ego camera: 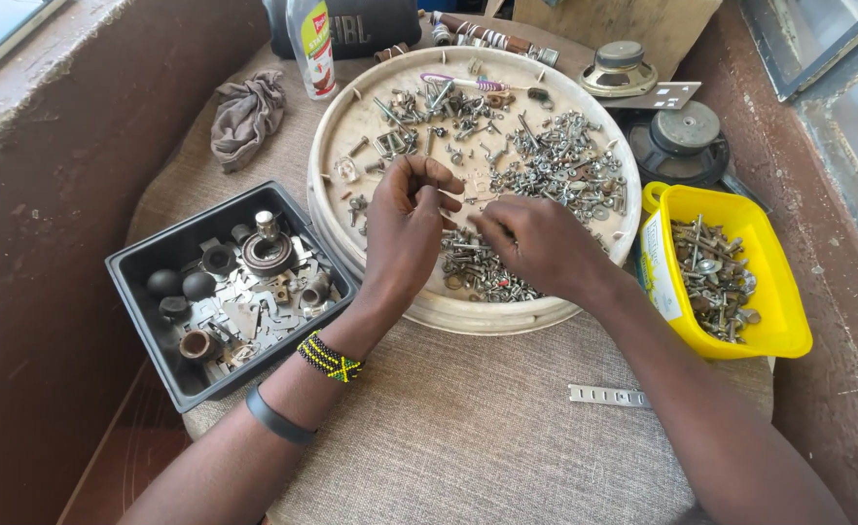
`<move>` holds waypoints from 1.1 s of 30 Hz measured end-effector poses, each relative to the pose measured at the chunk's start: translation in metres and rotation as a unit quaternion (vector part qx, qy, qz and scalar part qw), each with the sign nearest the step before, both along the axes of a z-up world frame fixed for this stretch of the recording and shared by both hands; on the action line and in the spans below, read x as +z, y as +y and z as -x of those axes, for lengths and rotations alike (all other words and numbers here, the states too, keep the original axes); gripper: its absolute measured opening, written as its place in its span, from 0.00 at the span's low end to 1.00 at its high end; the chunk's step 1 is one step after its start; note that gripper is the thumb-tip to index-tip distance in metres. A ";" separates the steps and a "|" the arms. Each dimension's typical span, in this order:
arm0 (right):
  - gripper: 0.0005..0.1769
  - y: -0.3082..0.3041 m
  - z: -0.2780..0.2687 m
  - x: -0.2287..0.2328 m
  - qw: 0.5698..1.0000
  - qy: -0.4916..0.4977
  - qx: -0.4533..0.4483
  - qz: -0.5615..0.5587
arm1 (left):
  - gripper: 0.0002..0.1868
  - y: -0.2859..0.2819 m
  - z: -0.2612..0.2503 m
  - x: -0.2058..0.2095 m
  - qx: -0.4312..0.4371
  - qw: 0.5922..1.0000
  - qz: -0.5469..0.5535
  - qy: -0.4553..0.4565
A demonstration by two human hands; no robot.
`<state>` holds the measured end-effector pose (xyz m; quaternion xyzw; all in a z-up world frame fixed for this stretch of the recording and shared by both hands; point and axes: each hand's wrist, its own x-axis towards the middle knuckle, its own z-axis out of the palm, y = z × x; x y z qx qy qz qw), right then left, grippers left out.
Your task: Sorting various metal screws and small hardware from a large round tray into a smaller yellow plastic bin.
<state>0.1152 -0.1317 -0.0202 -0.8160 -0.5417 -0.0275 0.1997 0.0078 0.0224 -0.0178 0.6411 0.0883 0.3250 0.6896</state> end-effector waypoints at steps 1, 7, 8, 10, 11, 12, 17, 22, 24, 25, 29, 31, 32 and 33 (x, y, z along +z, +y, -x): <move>0.24 0.001 -0.001 -0.002 1.000 0.002 0.001 0.000 | 0.14 0.000 -0.001 -0.001 0.001 1.000 0.000 0.002; 0.27 -0.001 -0.001 -0.003 0.997 0.020 0.004 -0.080 | 0.29 -0.011 0.003 0.015 0.037 0.892 -0.434 0.122; 0.25 -0.001 -0.002 -0.003 0.998 0.007 0.007 -0.069 | 0.30 -0.011 -0.005 0.008 0.034 0.847 -0.498 0.183; 0.23 -0.001 -0.001 -0.001 0.998 -0.007 0.014 -0.057 | 0.31 -0.009 -0.019 -0.006 0.035 0.793 -0.557 0.244; 0.22 -0.003 0.000 0.001 0.999 0.002 0.011 -0.049 | 0.27 -0.007 -0.025 -0.013 0.036 0.779 -0.577 0.241; 0.20 -0.005 0.001 0.003 0.999 0.012 0.007 -0.042 | 0.23 -0.005 -0.032 -0.020 0.036 0.764 -0.599 0.239; 0.19 -0.011 0.005 0.011 0.997 0.054 0.016 -0.044 | 0.15 0.013 -0.036 -0.024 0.058 0.764 -0.602 0.224; 0.21 -0.008 0.011 0.022 0.996 0.083 0.021 -0.037 | 0.20 0.019 -0.014 0.002 0.038 0.844 -0.506 0.175; 0.20 -0.011 0.009 0.019 0.996 0.083 0.019 -0.035 | 0.21 0.025 -0.011 0.006 -0.017 0.935 -0.350 0.049; 0.20 -0.012 0.010 0.021 0.996 0.083 0.018 -0.034 | 0.21 0.031 0.000 0.013 -0.018 0.936 -0.349 0.048; 0.21 -0.011 0.007 0.017 0.996 0.087 0.000 -0.006 | 0.18 0.057 0.050 0.050 -0.086 0.978 -0.191 -0.019; 0.22 -0.010 0.008 0.017 0.997 0.077 -0.010 0.012 | 0.17 0.063 0.072 0.060 -0.079 0.987 -0.141 0.006; 0.23 -0.010 0.010 0.019 0.996 0.088 -0.012 0.008 | 0.18 0.065 0.080 0.059 -0.091 0.994 -0.057 -0.002; 0.24 -0.009 0.013 0.022 0.995 0.100 -0.014 0.004 | 0.18 0.066 0.089 0.059 -0.102 0.994 0.027 -0.011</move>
